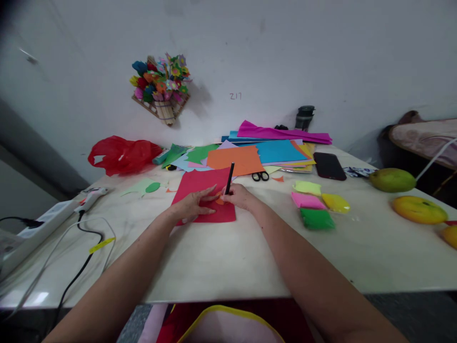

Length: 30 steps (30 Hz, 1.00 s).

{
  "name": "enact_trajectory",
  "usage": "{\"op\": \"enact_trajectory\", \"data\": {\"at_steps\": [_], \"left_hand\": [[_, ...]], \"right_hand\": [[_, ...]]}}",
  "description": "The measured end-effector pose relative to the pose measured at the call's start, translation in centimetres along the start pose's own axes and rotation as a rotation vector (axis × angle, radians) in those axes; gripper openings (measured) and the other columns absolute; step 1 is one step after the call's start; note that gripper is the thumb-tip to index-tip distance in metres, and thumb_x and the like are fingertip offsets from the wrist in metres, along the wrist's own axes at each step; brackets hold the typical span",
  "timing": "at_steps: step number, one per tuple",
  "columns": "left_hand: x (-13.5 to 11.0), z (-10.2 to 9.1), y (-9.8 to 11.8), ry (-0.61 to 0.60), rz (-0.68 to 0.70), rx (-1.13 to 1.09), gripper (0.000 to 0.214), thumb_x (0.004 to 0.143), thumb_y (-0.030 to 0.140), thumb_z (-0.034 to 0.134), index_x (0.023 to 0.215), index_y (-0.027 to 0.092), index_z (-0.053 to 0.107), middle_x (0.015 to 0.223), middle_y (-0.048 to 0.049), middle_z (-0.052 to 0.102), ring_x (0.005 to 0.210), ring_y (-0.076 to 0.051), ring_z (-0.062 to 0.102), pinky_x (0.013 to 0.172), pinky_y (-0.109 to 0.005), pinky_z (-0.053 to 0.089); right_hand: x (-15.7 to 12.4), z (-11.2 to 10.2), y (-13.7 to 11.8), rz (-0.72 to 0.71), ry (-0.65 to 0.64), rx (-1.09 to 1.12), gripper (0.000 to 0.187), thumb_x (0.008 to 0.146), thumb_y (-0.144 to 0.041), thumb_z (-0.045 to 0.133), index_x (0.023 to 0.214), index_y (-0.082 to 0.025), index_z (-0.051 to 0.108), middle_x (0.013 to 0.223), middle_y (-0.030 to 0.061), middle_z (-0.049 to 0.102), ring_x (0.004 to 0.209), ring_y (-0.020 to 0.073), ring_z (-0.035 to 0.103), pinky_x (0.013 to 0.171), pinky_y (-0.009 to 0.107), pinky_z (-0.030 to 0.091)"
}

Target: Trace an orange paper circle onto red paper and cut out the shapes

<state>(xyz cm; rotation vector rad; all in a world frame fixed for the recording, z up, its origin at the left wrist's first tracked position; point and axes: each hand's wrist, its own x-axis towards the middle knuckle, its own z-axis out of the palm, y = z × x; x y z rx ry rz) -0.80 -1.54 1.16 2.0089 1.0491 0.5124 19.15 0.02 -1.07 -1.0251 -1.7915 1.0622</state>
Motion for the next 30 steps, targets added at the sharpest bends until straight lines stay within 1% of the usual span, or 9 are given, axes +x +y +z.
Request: {"op": "enact_trajectory", "data": {"at_steps": [5,8,12,16,19,21,25,27,30], "left_hand": [[-0.1,-0.1,0.2,-0.018,0.010,0.035,0.082,0.064,0.028,0.068,0.133,0.030,0.026,0.120,-0.0033,0.052,0.114,-0.022,0.045,0.093,-0.035,0.037],[0.0,-0.1,-0.1,-0.003,0.032,0.136,0.080,0.065,0.035,0.067,0.134,0.029,0.026,0.119,-0.0034,0.054,0.115,-0.022,0.044,0.095,-0.036,0.035],[0.3,0.3,-0.3,0.106,0.107,0.296,0.063,0.071,0.044,0.059,0.128,0.027,0.038,0.113,-0.0019,0.059,0.116,-0.021,0.044,0.096,-0.034,0.033],[1.0,1.4,-0.2,0.262,0.212,0.452,0.039,0.075,0.044,0.055,0.110,0.027,0.058,0.109,-0.0016,0.061,0.105,-0.020,0.050,0.093,-0.032,0.033],[1.8,2.2,-0.1,0.470,0.138,0.511,0.043,0.073,0.049,0.056,0.107,0.024,0.060,0.107,-0.0057,0.059,0.105,-0.023,0.047,0.092,-0.033,0.033],[2.3,2.5,-0.2,0.556,0.056,0.565,0.051,0.068,0.056,0.056,0.106,0.021,0.059,0.107,-0.0088,0.057,0.109,-0.027,0.042,0.094,-0.038,0.029],[3.0,2.8,-0.7,0.553,-0.071,0.596,0.057,0.060,0.060,0.060,0.100,0.019,0.057,0.111,-0.0103,0.052,0.109,-0.030,0.038,0.095,-0.042,0.024],[3.3,2.7,-0.8,0.545,-0.120,0.560,0.053,0.057,0.058,0.064,0.094,0.020,0.057,0.113,-0.0093,0.050,0.111,-0.029,0.036,0.096,-0.041,0.021],[3.6,2.6,-1.0,0.529,-0.178,0.496,0.042,0.053,0.054,0.068,0.077,0.020,0.060,0.118,-0.0082,0.049,0.114,-0.030,0.033,0.097,-0.044,0.017]], "right_hand": [[-0.1,-0.3,-0.1,0.104,0.075,0.191,0.013,0.059,-0.025,0.063,0.066,-0.014,0.060,0.064,0.0005,0.059,0.061,0.0112,0.054,0.063,0.026,0.043],[-0.2,-0.7,0.2,0.109,0.156,0.300,0.021,0.063,-0.033,0.063,0.069,-0.013,0.060,0.063,0.0016,0.060,0.060,0.0112,0.055,0.061,0.026,0.044],[0.0,-1.0,0.7,0.091,0.285,0.363,0.028,0.063,-0.040,0.064,0.073,-0.015,0.059,0.064,0.0016,0.060,0.058,0.0123,0.057,0.057,0.027,0.045],[0.2,-0.9,1.0,0.081,0.300,0.315,0.030,0.062,-0.043,0.064,0.071,-0.015,0.059,0.063,0.0018,0.061,0.057,0.0123,0.057,0.058,0.027,0.047],[0.2,-0.8,1.0,0.080,0.303,0.311,0.030,0.062,-0.043,0.063,0.072,-0.015,0.059,0.064,0.0020,0.062,0.059,0.0124,0.058,0.058,0.026,0.047],[0.2,-0.8,0.8,0.090,0.315,0.316,0.030,0.062,-0.043,0.063,0.072,-0.015,0.058,0.064,0.0022,0.062,0.058,0.0123,0.058,0.057,0.026,0.047],[0.1,-0.6,0.3,0.108,0.355,0.317,0.031,0.062,-0.044,0.063,0.073,-0.015,0.058,0.064,0.0031,0.063,0.055,0.0115,0.058,0.056,0.026,0.048],[0.1,-0.5,0.2,0.113,0.385,0.315,0.032,0.062,-0.044,0.064,0.074,-0.014,0.058,0.064,0.0033,0.063,0.054,0.0111,0.057,0.054,0.025,0.048],[0.3,-0.5,0.1,0.115,0.424,0.311,0.033,0.061,-0.044,0.064,0.074,-0.014,0.058,0.062,0.0031,0.063,0.051,0.0107,0.056,0.053,0.025,0.047]]}}
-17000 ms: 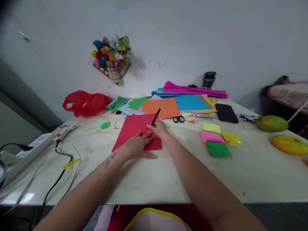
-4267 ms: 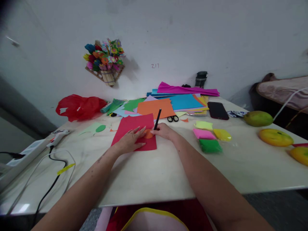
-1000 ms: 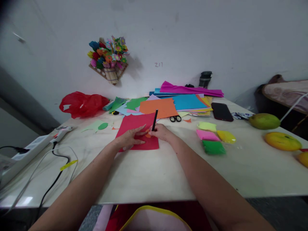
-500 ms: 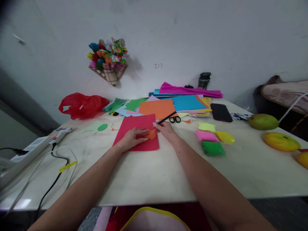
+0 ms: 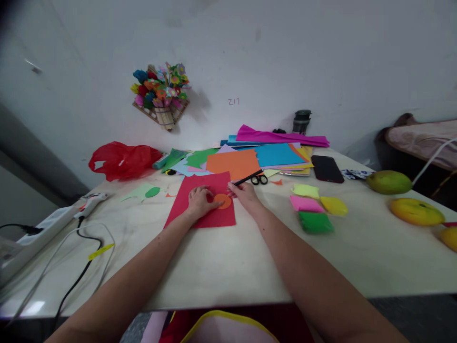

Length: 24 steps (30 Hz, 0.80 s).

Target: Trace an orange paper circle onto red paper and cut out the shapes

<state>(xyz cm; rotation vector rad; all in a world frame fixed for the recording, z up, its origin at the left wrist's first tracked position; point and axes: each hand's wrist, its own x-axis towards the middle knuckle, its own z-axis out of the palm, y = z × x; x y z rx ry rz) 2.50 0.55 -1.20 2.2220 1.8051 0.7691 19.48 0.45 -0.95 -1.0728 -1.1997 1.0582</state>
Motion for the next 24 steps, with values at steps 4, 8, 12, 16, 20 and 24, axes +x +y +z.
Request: {"op": "enact_trajectory", "data": {"at_steps": [4,8,12,16,20,24], "left_hand": [[0.5,-0.1,-0.3,0.004,-0.020,-0.113,0.030,0.053,0.047,0.071,0.060,0.020,0.060,0.116,-0.0071,0.053,0.115,-0.031,0.034,0.096,-0.045,0.019],[1.3,-1.1,-1.7,0.107,-0.051,-0.549,0.026,0.057,0.038,0.069,0.054,0.017,0.054,0.097,-0.0082,0.061,0.096,-0.022,0.053,0.083,-0.032,0.037],[1.8,-2.9,-3.7,0.235,-0.169,-0.777,0.032,0.060,0.043,0.066,0.058,0.017,0.047,0.061,-0.0007,0.058,0.056,-0.012,0.055,0.054,-0.023,0.040],[1.8,-3.5,-4.6,0.237,-0.215,-0.866,0.037,0.052,0.042,0.071,0.058,0.017,0.045,0.047,0.0042,0.051,0.044,-0.008,0.047,0.042,-0.019,0.035],[1.7,-2.6,-4.5,0.173,-0.182,-0.887,0.034,0.052,0.038,0.071,0.059,0.017,0.046,0.047,0.0040,0.052,0.043,-0.008,0.049,0.042,-0.019,0.037],[1.9,-1.6,-4.8,0.129,-0.137,-0.760,0.028,0.056,0.035,0.069,0.060,0.017,0.048,0.047,0.0046,0.052,0.042,-0.009,0.049,0.041,-0.020,0.037]], "right_hand": [[0.2,-0.1,0.1,-0.039,0.016,-0.019,0.035,0.061,-0.046,0.062,0.073,-0.014,0.059,0.063,0.0039,0.063,0.053,0.0120,0.057,0.053,0.026,0.048],[0.2,-0.2,0.2,-0.039,0.035,-0.011,0.037,0.061,-0.048,0.062,0.073,-0.014,0.059,0.063,0.0045,0.063,0.054,0.0124,0.058,0.053,0.026,0.048],[0.3,-0.2,0.3,-0.013,0.053,0.010,0.037,0.059,-0.048,0.064,0.071,-0.013,0.059,0.063,0.0050,0.063,0.052,0.0120,0.058,0.052,0.026,0.048],[0.3,-0.2,0.3,-0.005,0.047,0.024,0.038,0.057,-0.048,0.065,0.072,-0.014,0.059,0.062,0.0039,0.062,0.050,0.0108,0.056,0.051,0.025,0.047],[0.2,-0.1,0.3,0.002,0.033,0.006,0.037,0.057,-0.048,0.064,0.072,-0.014,0.058,0.062,0.0037,0.062,0.050,0.0105,0.056,0.050,0.025,0.046],[0.2,-0.1,0.3,0.007,0.016,-0.017,0.037,0.058,-0.048,0.064,0.073,-0.015,0.058,0.064,0.0041,0.062,0.051,0.0111,0.056,0.051,0.025,0.046]]}}
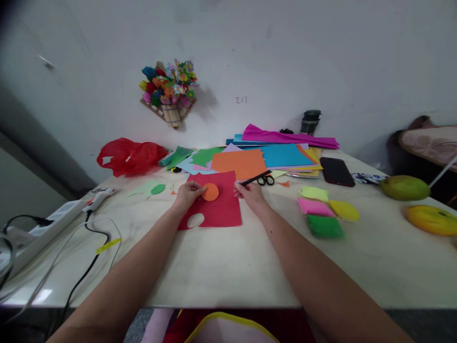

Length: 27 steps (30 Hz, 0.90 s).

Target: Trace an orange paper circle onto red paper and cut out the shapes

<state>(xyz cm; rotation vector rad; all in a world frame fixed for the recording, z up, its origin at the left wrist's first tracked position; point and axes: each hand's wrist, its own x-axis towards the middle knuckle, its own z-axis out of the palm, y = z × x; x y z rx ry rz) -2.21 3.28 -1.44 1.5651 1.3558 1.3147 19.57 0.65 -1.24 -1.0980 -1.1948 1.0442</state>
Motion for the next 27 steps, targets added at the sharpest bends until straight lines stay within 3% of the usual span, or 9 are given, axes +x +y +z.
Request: {"op": "enact_trajectory", "data": {"at_steps": [5,27], "left_hand": [[0.08,0.00,-0.47,-0.001,0.001,0.085,0.023,0.058,0.030,0.067,0.060,0.017,0.049,0.045,0.0055,0.050,0.038,-0.008,0.045,0.037,-0.019,0.032],[-0.53,-0.18,0.04,0.014,0.106,0.454,0.011,0.061,0.025,0.065,0.060,0.018,0.058,0.057,-0.0001,0.058,0.054,-0.013,0.052,0.049,-0.022,0.036]], "right_hand": [[-0.06,0.05,0.02,0.010,-0.006,-0.005,0.036,0.058,-0.046,0.065,0.072,-0.015,0.057,0.063,0.0032,0.062,0.050,0.0112,0.056,0.051,0.026,0.046],[0.11,-0.36,0.69,-0.015,-0.082,-0.040,0.035,0.062,-0.047,0.062,0.073,-0.015,0.056,0.064,0.0039,0.062,0.051,0.0109,0.057,0.051,0.024,0.046]]}}
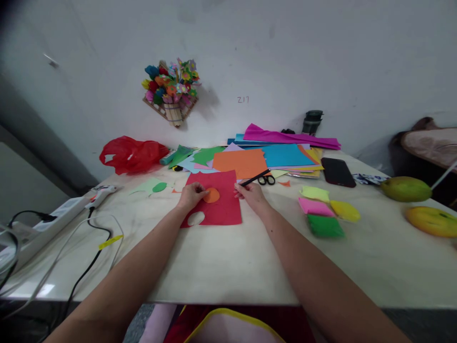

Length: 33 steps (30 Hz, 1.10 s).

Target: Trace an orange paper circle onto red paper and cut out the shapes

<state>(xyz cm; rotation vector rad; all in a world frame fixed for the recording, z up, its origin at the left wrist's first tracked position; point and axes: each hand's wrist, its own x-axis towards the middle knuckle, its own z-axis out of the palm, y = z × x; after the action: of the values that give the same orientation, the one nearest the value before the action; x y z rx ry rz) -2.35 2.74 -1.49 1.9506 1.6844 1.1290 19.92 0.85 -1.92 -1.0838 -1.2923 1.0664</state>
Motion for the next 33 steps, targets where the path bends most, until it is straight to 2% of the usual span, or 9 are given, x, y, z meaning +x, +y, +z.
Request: {"op": "enact_trajectory", "data": {"at_steps": [18,23,27,30,33], "left_hand": [[-0.2,-0.2,0.5,-0.059,0.041,0.254,0.009,0.066,0.025,0.064,0.064,0.017,0.060,0.073,-0.0032,0.061,0.068,-0.015,0.055,0.060,-0.024,0.038],[-0.4,-0.4,0.7,-0.065,0.047,0.269,0.009,0.068,0.025,0.063,0.067,0.017,0.060,0.079,-0.0045,0.060,0.072,-0.016,0.055,0.064,-0.025,0.039],[-0.4,-0.4,0.8,-0.075,0.033,0.290,0.010,0.069,0.027,0.062,0.069,0.017,0.061,0.081,-0.0049,0.061,0.074,-0.016,0.056,0.065,-0.025,0.040],[-0.4,-0.4,0.8,-0.074,0.024,0.317,0.011,0.069,0.029,0.062,0.070,0.018,0.061,0.081,-0.0042,0.061,0.074,-0.016,0.056,0.065,-0.025,0.041],[-0.4,-0.4,0.9,-0.078,0.021,0.335,0.011,0.068,0.029,0.063,0.069,0.018,0.061,0.080,-0.0038,0.061,0.074,-0.016,0.057,0.064,-0.024,0.041]], "right_hand": [[-0.4,0.3,-0.5,-0.011,-0.016,-0.025,0.030,0.064,-0.042,0.063,0.073,-0.014,0.057,0.062,0.0022,0.062,0.051,0.0097,0.058,0.049,0.020,0.045],[-0.5,0.7,-1.3,0.006,0.070,0.006,0.029,0.062,-0.040,0.065,0.071,-0.014,0.059,0.061,0.0027,0.063,0.050,0.0101,0.058,0.049,0.021,0.047],[0.1,2.2,-3.3,0.009,0.066,0.047,0.026,0.066,-0.039,0.063,0.068,-0.013,0.059,0.059,0.0033,0.063,0.048,0.0100,0.057,0.046,0.020,0.046],[0.6,4.5,-4.7,0.060,-0.004,0.073,0.021,0.071,-0.033,0.060,0.066,-0.013,0.057,0.058,0.0035,0.062,0.045,0.0090,0.056,0.042,0.019,0.044],[1.1,6.9,-4.5,0.128,0.037,0.162,0.019,0.074,-0.030,0.056,0.065,-0.014,0.054,0.055,0.0021,0.060,0.042,0.0093,0.055,0.038,0.019,0.043]]}}
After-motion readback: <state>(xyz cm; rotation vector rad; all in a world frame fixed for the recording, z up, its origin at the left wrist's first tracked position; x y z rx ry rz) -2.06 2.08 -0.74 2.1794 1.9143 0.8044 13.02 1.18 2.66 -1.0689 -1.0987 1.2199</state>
